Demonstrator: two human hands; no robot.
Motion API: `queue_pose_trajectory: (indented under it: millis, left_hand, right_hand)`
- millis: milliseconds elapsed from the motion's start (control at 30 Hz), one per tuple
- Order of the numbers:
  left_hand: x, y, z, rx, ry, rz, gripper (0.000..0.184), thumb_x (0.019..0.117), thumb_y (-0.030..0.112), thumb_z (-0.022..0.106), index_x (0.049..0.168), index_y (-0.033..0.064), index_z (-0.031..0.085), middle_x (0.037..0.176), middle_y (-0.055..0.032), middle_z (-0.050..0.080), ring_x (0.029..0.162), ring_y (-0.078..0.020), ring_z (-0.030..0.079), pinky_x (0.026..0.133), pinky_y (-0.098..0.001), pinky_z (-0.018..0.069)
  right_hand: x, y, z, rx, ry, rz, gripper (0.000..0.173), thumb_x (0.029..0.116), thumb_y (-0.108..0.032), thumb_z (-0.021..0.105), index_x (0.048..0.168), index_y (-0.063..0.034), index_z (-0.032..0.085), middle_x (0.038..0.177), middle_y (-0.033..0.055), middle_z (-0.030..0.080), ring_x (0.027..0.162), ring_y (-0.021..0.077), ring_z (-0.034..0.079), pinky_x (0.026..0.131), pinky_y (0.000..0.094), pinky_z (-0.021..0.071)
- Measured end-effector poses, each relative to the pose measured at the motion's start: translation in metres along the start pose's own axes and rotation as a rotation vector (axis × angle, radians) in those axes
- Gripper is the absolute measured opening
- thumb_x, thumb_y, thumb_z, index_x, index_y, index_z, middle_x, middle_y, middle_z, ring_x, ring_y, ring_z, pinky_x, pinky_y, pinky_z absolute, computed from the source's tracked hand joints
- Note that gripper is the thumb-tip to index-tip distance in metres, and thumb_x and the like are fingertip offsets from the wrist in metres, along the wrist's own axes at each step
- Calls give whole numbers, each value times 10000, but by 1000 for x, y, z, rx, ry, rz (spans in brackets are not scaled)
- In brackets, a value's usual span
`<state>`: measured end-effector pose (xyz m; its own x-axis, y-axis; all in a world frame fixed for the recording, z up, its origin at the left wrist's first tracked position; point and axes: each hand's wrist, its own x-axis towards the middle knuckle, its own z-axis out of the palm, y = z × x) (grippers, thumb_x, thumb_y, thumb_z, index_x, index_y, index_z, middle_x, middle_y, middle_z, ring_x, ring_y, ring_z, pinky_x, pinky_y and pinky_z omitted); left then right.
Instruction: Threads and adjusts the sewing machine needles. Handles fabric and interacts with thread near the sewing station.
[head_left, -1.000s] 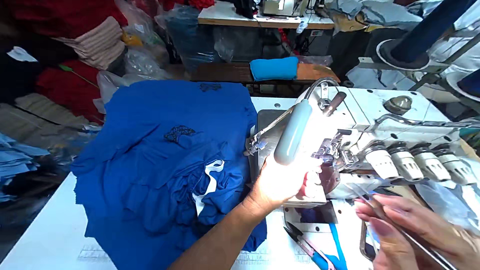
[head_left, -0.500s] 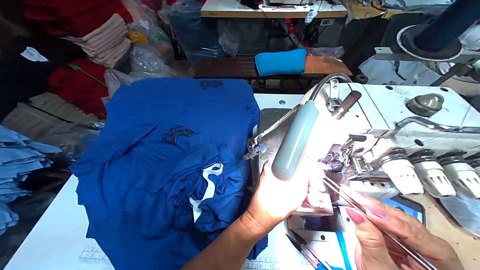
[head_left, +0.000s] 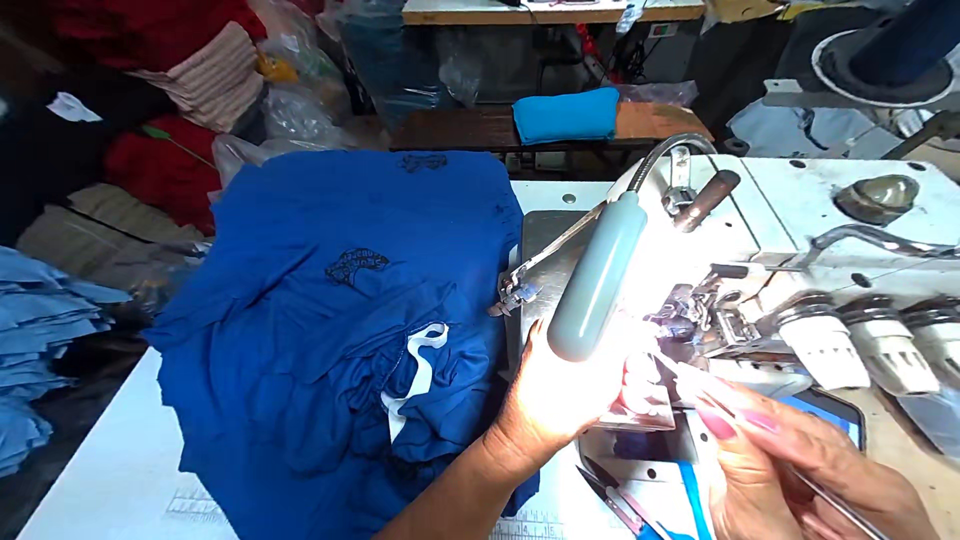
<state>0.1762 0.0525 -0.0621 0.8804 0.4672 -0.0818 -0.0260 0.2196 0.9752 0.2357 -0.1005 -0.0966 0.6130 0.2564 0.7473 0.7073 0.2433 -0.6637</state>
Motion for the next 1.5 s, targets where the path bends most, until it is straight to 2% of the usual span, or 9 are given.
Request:
queue_pose_trajectory:
  millis: [167,333,400,567,700,800,1100,1267,1500]
  left_hand:
    - [-13,5,-2,47,36,17,147,1017,150,613,1074,38,690,777,-61,703,641,-130,690,626,-268,611]
    - [-31,7,-10,381,366,473,107,940,56,602,986,75,696,707,50,645,537,-15,582,473,-169,501]
    - [-25,14,-16,460,404,529,121,965,79,622,1053,75,704,787,48,659,602,4,599,527,-148,520]
    - [9,7,-24,583,127,290,145,992,160,651,1114,93,691,825,-24,684,599,-83,636,546,-253,563]
    - [23,-8,-31,605,-22,132,213,868,164,794,1054,95,713,868,-34,687,714,-88,646,661,-258,555]
    - [26,-11,-38,582,-75,148,283,821,129,817,1085,92,723,991,-45,693,859,-91,657,758,-261,556]
    - [28,-13,-44,563,-150,152,352,786,79,817,1117,79,697,1079,-61,674,964,-95,646,826,-258,548]
    - [30,-15,-46,578,-177,190,216,804,92,799,1008,95,730,1020,-44,687,909,-83,654,767,-242,554]
    - [29,-13,-45,590,-170,175,311,798,103,806,1097,98,718,1037,-40,683,935,-79,649,801,-238,548]
  right_hand:
    - [2,-4,0,20,61,43,171,975,-144,688,1096,-252,743,1049,-79,746,970,121,739,824,275,644]
    - [2,-8,-1,-27,79,40,163,975,-133,678,1067,-256,733,1025,-96,725,926,95,728,785,260,643]
    - [2,-11,1,-112,63,16,134,984,-140,655,1051,-241,714,1040,-123,701,945,32,698,797,196,610]
    - [-3,-13,12,-314,27,-68,57,983,-138,589,990,-180,626,1047,-99,658,997,-19,644,819,129,551]
    - [-7,-3,21,-340,73,-112,52,984,-145,571,946,-173,594,1024,-85,635,1027,-5,638,854,148,554]
    - [-9,1,21,-338,62,-101,63,991,-156,561,935,-174,584,1020,-79,629,1031,4,643,856,159,563]
    - [-8,3,19,-329,68,-93,70,976,-127,567,981,-178,614,1061,-79,631,1024,8,651,856,175,579]
    - [-8,3,21,-342,72,-86,60,965,-114,570,953,-164,602,1044,-63,639,1011,19,658,830,169,581]
    - [-7,3,21,-354,66,-86,39,975,-128,571,953,-155,589,1020,-54,626,999,9,646,843,157,565]
